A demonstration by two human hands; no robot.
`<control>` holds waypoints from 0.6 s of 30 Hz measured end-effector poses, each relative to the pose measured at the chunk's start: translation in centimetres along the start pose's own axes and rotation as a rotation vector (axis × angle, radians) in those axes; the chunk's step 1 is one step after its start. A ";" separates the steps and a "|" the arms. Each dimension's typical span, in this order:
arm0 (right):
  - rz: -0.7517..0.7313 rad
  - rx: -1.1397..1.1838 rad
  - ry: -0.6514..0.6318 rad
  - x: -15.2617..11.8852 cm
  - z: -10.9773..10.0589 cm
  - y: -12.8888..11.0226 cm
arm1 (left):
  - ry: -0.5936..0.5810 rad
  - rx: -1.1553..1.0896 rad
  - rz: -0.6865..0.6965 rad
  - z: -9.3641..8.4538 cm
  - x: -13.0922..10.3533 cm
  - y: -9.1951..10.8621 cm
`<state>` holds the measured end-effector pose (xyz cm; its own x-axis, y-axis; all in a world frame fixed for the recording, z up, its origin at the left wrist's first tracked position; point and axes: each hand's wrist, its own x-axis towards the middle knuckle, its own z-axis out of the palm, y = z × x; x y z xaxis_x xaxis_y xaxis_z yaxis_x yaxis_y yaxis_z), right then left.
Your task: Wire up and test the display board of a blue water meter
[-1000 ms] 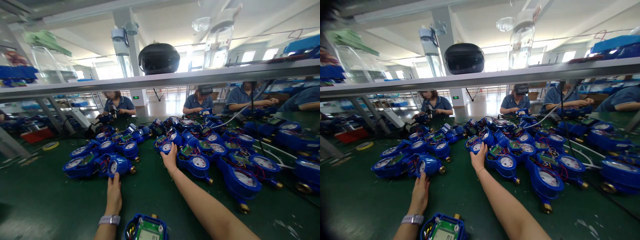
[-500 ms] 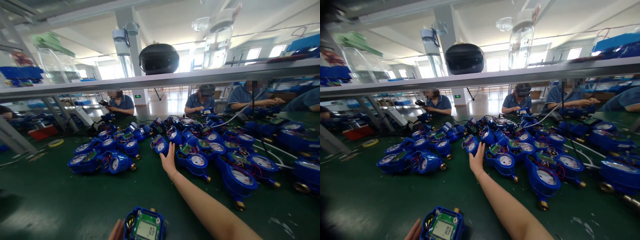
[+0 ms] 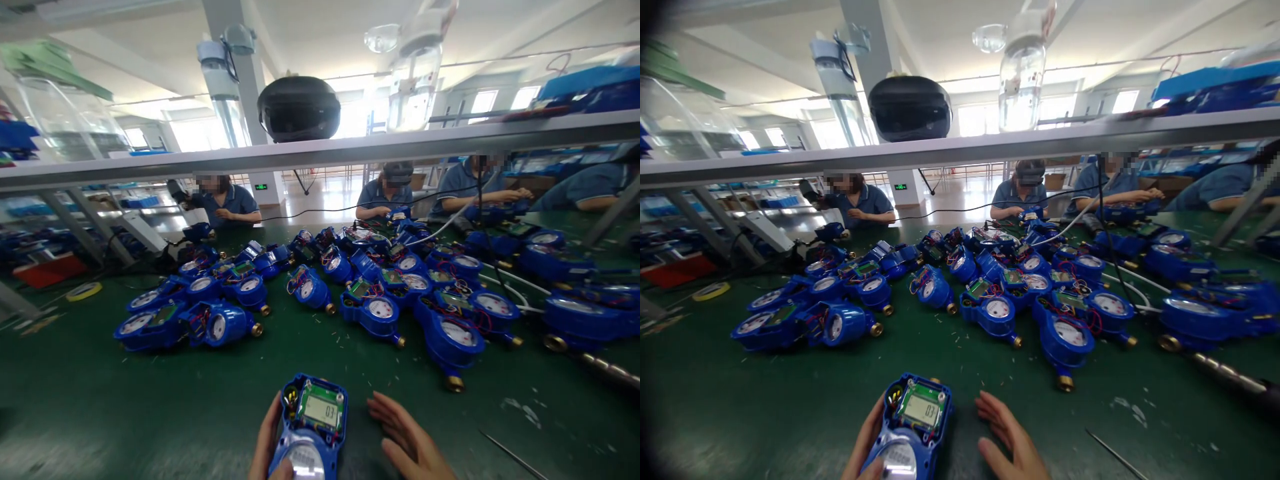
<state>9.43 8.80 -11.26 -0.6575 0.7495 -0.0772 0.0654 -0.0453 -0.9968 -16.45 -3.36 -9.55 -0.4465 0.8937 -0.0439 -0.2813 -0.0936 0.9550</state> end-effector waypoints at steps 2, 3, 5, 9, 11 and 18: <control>0.010 0.031 0.002 -2.1 -0.5 2.2 | -0.038 0.001 -0.011 2.0 0.6 0.6; 0.002 0.048 0.013 -2.7 -0.4 3.0 | -0.050 0.005 -0.013 3.0 1.0 0.8; -0.034 0.080 0.083 -3.3 0.2 3.8 | -0.066 0.026 -0.017 4.7 1.7 1.1; -0.083 0.165 0.318 -2.8 2.2 3.0 | -0.177 0.099 -0.064 7.4 2.6 1.5; -0.072 0.226 0.379 -2.5 2.6 2.2 | -0.270 0.143 -0.097 8.6 2.6 1.8; -0.031 0.393 0.314 -3.1 0.7 0.8 | -0.400 0.658 0.130 11.0 1.3 2.3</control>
<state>10.96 6.02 -11.80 -0.3930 0.9143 -0.0979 -0.2776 -0.2195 -0.9353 -8.34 2.45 -4.14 -0.0658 0.9954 0.0703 0.3699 -0.0411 0.9282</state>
